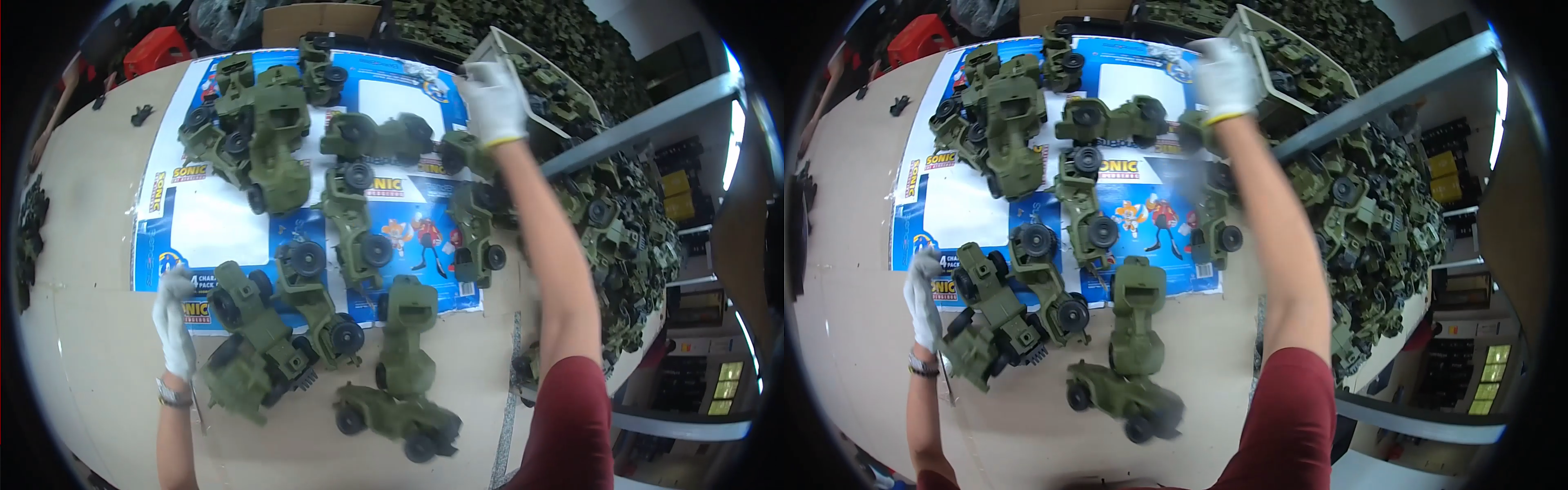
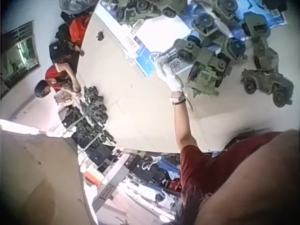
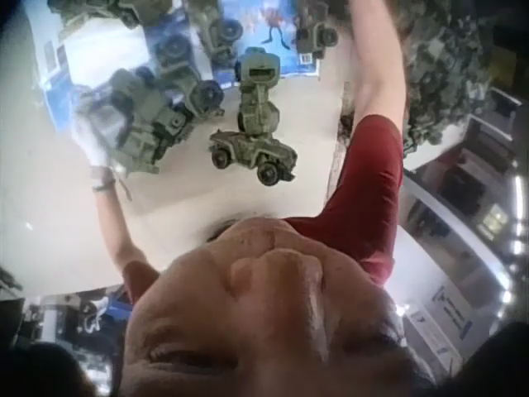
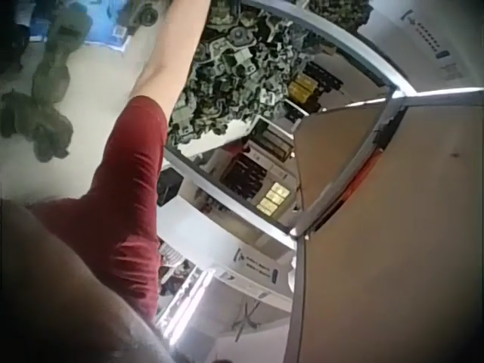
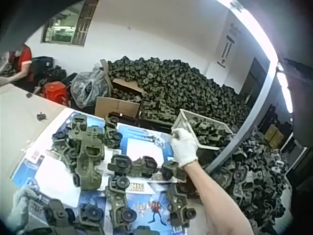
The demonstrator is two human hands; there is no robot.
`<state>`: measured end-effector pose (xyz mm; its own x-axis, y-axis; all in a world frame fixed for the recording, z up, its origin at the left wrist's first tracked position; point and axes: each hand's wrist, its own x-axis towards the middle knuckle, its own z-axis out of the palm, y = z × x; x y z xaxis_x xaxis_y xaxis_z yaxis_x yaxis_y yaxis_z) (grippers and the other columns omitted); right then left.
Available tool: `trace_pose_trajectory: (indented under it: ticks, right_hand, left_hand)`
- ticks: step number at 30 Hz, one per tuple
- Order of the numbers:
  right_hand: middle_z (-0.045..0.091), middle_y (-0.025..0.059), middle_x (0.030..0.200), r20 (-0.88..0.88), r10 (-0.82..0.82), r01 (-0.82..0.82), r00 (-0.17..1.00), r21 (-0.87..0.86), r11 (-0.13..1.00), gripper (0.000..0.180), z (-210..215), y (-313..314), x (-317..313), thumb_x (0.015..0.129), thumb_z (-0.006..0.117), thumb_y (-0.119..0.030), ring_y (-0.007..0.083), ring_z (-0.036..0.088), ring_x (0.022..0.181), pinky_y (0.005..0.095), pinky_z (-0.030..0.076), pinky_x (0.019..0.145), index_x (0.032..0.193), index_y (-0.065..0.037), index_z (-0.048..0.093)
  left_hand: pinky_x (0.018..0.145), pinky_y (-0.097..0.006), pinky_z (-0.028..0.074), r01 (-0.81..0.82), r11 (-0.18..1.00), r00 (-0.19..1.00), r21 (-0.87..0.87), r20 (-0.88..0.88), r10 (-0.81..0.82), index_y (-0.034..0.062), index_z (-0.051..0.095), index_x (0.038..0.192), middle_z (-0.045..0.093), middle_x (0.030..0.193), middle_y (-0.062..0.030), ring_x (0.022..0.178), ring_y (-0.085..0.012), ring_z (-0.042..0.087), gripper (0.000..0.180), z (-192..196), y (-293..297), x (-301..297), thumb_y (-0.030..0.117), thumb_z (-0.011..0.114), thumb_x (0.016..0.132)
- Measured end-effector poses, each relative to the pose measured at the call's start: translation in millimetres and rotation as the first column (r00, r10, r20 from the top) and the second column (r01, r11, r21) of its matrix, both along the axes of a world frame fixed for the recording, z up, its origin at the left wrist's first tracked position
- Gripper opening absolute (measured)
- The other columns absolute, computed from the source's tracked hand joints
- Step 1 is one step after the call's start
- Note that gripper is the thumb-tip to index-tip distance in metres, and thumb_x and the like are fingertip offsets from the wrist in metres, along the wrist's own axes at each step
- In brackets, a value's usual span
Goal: The person assembles toy vehicles by attaching plastic components to vehicle bodies by hand, then gathers and packs the assembled vehicles into a plastic crate.
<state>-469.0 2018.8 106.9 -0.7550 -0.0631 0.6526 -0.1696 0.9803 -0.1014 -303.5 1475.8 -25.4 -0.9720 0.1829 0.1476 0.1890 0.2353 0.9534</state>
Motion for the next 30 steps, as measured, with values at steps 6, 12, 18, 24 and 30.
trace_pose_trajectory:
  ticks: [6,12,18,24,30]
  right_hand:
    - [0.060,0.0185,0.130,0.389,-0.752,0.626,0.532,0.417,0.659,0.056,8.4,154.0,-5.8,0.084,0.067,-0.058,0.0407,0.056,0.122,0.0503,0.049,0.097,0.119,-0.014,0.069]
    - [0.063,0.0131,0.124,0.220,-0.771,0.616,0.598,0.489,0.618,0.044,-17.1,132.0,-11.7,0.088,0.068,-0.046,0.0365,0.057,0.116,0.0478,0.050,0.094,0.116,-0.013,0.070]
    - [0.068,0.0139,0.107,0.125,-0.726,0.552,0.676,0.566,0.612,0.035,-22.2,175.4,-0.3,0.087,0.069,-0.042,0.0387,0.061,0.102,0.0488,0.050,0.086,0.105,-0.011,0.072]
    - [0.068,0.0111,0.106,0.063,-0.642,0.547,0.764,0.464,0.696,0.033,-39.8,177.1,19.0,0.083,0.073,-0.040,0.0368,0.062,0.100,0.0489,0.052,0.084,0.102,-0.013,0.074]
    - [0.069,0.0085,0.106,0.007,-0.614,0.558,0.789,0.410,0.722,0.034,-39.7,166.3,-0.1,0.087,0.068,-0.046,0.0343,0.064,0.101,0.0513,0.053,0.080,0.103,-0.017,0.074]
  left_hand:
    - [0.116,-0.040,0.031,-0.354,0.866,0.903,-0.352,-0.371,0.218,-0.0001,0.053,0.138,0.050,0.145,-0.0206,0.139,-0.0313,0.044,0.055,32.1,43.7,-156.6,0.038,0.059,0.098]
    - [0.108,-0.051,0.043,-0.530,0.405,0.803,-0.745,-0.594,-0.043,0.0307,0.043,0.151,0.049,0.149,-0.0140,0.137,-0.0372,0.047,0.062,63.2,116.2,-295.7,0.044,0.061,0.093]
    - [0.114,-0.070,0.021,-0.024,0.499,0.974,-0.866,-0.132,-0.182,0.0272,0.032,0.157,0.028,0.163,-0.0154,0.147,-0.0467,0.025,0.080,95.0,230.6,-293.0,0.074,0.040,0.093]
    - [0.109,-0.043,0.040,0.260,0.819,0.960,-0.511,0.043,-0.278,0.0094,0.058,0.139,0.059,0.138,-0.0189,0.128,-0.0326,0.055,0.061,51.8,238.8,-353.4,0.056,0.045,0.101]
    - [0.108,-0.041,0.041,-0.074,0.485,0.750,-0.871,-0.369,-0.548,0.0221,0.038,0.153,0.056,0.143,-0.0178,0.127,-0.0365,0.056,0.060,19.7,230.4,-366.7,0.041,0.047,0.098]
